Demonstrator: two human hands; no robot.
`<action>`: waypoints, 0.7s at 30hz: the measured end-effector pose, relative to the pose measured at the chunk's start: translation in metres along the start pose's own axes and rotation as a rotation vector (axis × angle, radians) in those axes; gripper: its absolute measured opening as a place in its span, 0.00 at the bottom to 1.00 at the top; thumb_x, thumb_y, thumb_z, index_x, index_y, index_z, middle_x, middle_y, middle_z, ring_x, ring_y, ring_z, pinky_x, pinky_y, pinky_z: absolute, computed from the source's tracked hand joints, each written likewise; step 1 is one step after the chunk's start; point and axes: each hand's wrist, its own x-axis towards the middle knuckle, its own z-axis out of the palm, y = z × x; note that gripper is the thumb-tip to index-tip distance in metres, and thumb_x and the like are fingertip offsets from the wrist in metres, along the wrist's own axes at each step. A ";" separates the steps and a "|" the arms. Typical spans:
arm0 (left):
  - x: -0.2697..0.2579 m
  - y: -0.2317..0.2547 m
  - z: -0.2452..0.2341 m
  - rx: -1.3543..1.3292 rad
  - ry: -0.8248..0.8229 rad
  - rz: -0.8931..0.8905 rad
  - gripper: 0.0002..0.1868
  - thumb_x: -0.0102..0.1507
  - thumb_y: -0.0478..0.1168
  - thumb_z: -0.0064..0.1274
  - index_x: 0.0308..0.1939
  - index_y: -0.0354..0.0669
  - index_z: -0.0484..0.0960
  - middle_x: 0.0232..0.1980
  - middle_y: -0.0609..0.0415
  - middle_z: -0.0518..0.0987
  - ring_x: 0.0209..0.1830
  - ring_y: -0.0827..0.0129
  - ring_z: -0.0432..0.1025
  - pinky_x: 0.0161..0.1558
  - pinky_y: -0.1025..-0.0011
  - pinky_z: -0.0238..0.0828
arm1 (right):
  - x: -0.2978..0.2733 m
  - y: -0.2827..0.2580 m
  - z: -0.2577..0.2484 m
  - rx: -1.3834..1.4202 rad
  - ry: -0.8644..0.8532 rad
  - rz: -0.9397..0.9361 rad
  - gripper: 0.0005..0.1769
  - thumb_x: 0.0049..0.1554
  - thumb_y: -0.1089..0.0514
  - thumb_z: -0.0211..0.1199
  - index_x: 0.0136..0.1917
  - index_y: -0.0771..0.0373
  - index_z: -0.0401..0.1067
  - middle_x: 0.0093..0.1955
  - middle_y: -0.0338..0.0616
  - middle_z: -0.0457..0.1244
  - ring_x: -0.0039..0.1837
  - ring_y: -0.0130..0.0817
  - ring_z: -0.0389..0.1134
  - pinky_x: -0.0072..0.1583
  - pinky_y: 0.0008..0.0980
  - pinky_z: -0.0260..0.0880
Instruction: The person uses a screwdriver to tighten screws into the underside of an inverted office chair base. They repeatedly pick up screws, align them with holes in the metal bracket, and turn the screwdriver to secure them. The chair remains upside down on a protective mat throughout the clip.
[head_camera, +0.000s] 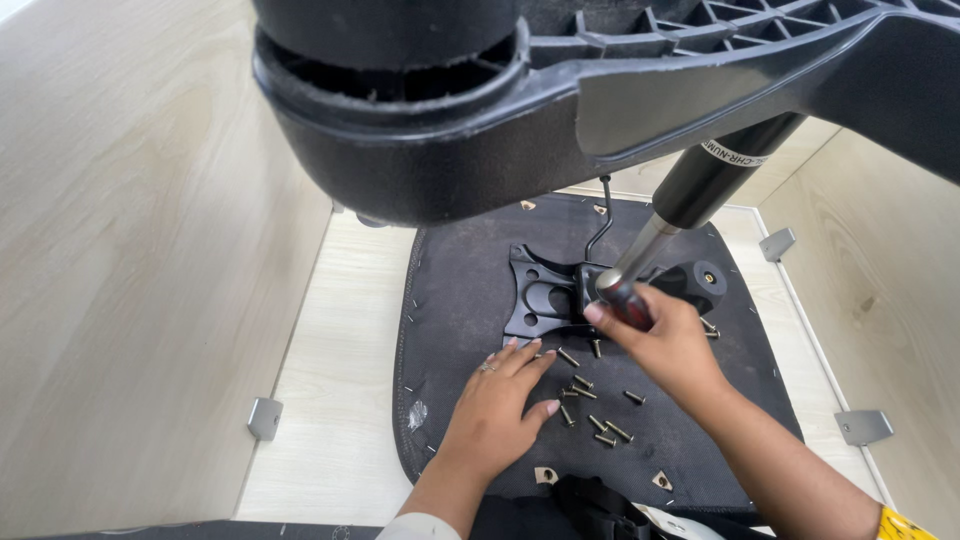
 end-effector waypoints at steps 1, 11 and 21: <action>0.004 0.002 0.001 0.028 -0.058 -0.004 0.34 0.60 0.47 0.61 0.69 0.48 0.71 0.77 0.52 0.61 0.80 0.56 0.49 0.74 0.55 0.41 | -0.001 0.006 0.000 -0.090 -0.020 -0.098 0.16 0.53 0.50 0.73 0.48 0.62 0.78 0.33 0.41 0.64 0.35 0.34 0.64 0.42 0.34 0.65; 0.013 -0.003 0.032 0.072 -0.021 -0.019 0.23 0.60 0.35 0.56 0.60 0.45 0.79 0.73 0.52 0.67 0.77 0.56 0.54 0.72 0.60 0.52 | -0.016 0.049 0.010 -0.294 -0.191 -0.409 0.28 0.43 0.66 0.71 0.59 0.55 0.76 0.53 0.45 0.64 0.56 0.45 0.69 0.56 0.39 0.70; 0.002 -0.006 0.047 0.255 0.165 0.052 0.10 0.58 0.28 0.51 0.41 0.37 0.85 0.45 0.49 0.78 0.52 0.55 0.72 0.54 0.61 0.72 | -0.032 0.033 0.026 -0.389 -0.145 -0.530 0.30 0.42 0.67 0.68 0.59 0.57 0.74 0.55 0.42 0.64 0.58 0.46 0.67 0.57 0.42 0.69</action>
